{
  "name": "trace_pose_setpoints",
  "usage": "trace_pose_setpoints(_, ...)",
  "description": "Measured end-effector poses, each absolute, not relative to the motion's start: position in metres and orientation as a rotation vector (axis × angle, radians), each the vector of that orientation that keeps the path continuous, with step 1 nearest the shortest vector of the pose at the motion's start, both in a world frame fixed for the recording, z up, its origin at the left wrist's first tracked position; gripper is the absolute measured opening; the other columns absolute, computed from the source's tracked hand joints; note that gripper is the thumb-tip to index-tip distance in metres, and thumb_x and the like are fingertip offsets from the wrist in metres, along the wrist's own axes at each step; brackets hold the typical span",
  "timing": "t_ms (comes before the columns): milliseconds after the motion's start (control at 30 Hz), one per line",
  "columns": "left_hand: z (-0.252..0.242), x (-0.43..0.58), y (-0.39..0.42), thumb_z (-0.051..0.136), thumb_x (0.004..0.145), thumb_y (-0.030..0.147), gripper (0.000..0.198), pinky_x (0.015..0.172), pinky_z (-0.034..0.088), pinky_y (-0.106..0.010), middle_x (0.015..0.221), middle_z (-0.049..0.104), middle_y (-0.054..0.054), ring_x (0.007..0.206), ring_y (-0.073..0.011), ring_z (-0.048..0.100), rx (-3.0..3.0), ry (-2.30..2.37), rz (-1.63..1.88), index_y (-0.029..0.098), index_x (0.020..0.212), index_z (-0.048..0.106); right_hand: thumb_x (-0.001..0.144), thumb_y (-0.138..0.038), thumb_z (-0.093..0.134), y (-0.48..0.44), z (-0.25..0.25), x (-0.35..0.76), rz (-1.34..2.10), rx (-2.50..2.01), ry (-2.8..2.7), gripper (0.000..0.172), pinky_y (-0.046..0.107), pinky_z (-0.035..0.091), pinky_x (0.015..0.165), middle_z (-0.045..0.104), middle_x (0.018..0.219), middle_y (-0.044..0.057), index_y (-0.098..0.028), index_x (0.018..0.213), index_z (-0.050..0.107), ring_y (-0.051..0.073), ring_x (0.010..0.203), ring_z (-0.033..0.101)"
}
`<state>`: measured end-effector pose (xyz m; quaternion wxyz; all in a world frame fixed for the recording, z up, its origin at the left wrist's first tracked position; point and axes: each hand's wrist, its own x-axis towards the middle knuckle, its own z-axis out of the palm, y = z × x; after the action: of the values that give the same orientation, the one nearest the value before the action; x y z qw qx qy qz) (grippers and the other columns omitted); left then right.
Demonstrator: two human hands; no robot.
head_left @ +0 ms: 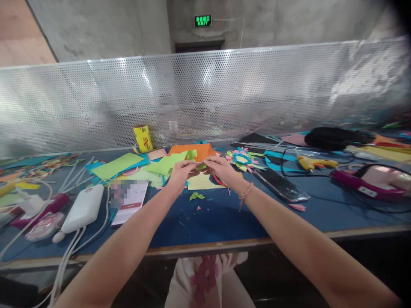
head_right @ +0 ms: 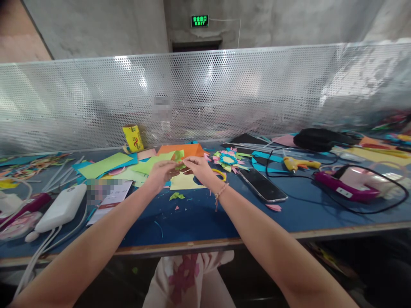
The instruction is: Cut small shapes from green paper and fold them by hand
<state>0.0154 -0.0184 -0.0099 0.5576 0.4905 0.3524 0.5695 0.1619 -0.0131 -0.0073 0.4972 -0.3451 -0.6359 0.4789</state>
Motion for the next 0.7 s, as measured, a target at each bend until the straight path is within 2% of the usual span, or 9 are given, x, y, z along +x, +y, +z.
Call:
trace_pose_setpoints(167, -0.0099, 0.0157, -0.0198, 0.072, 0.051, 0.019, 0.025, 0.065, 0.049, -0.029, 0.061, 0.061, -0.001, 0.057, -0.0097, 0.057, 1.262, 0.91, 1.386, 0.013, 0.072, 0.059, 0.069, -0.027, 0.06, -0.016, -0.0036, 0.1634, 0.933, -0.93, -1.663, 0.013, 0.028, 0.051, 0.063, 0.062, 0.07, 0.002, -0.017, 0.076, 0.058, 0.011, 0.062, 0.06)
trace_pose_setpoints(500, -0.0087, 0.0149, -0.0201, 0.07, 0.057, 0.022, 0.019, 0.063, 0.049, -0.028, 0.061, 0.062, -0.002, 0.057, -0.0116, 0.06, 1.32, 0.93, 1.34, 0.013, 0.071, 0.061, 0.071, -0.025, 0.056, -0.0139, -0.0033, 0.1657, 0.815, -0.97, -1.713, 0.009, 0.028, 0.05, 0.064, 0.061, 0.064, 0.001, -0.017, 0.068, 0.058, 0.011, 0.06, 0.058)
trace_pose_setpoints(700, -0.0077, 0.0158, -0.0194, 0.069, 0.058, 0.024, 0.018, 0.068, 0.049, -0.03, 0.06, 0.06, -0.001, 0.058, -0.0111, 0.06, 1.228, 0.899, 1.365, 0.012, 0.066, 0.059, 0.069, -0.023, 0.057, -0.0131, -0.0048, 0.1649, 0.836, -0.907, -1.694, 0.012, 0.03, 0.05, 0.07, 0.063, 0.075, 0.003, -0.018, 0.08, 0.058, 0.013, 0.07, 0.06)
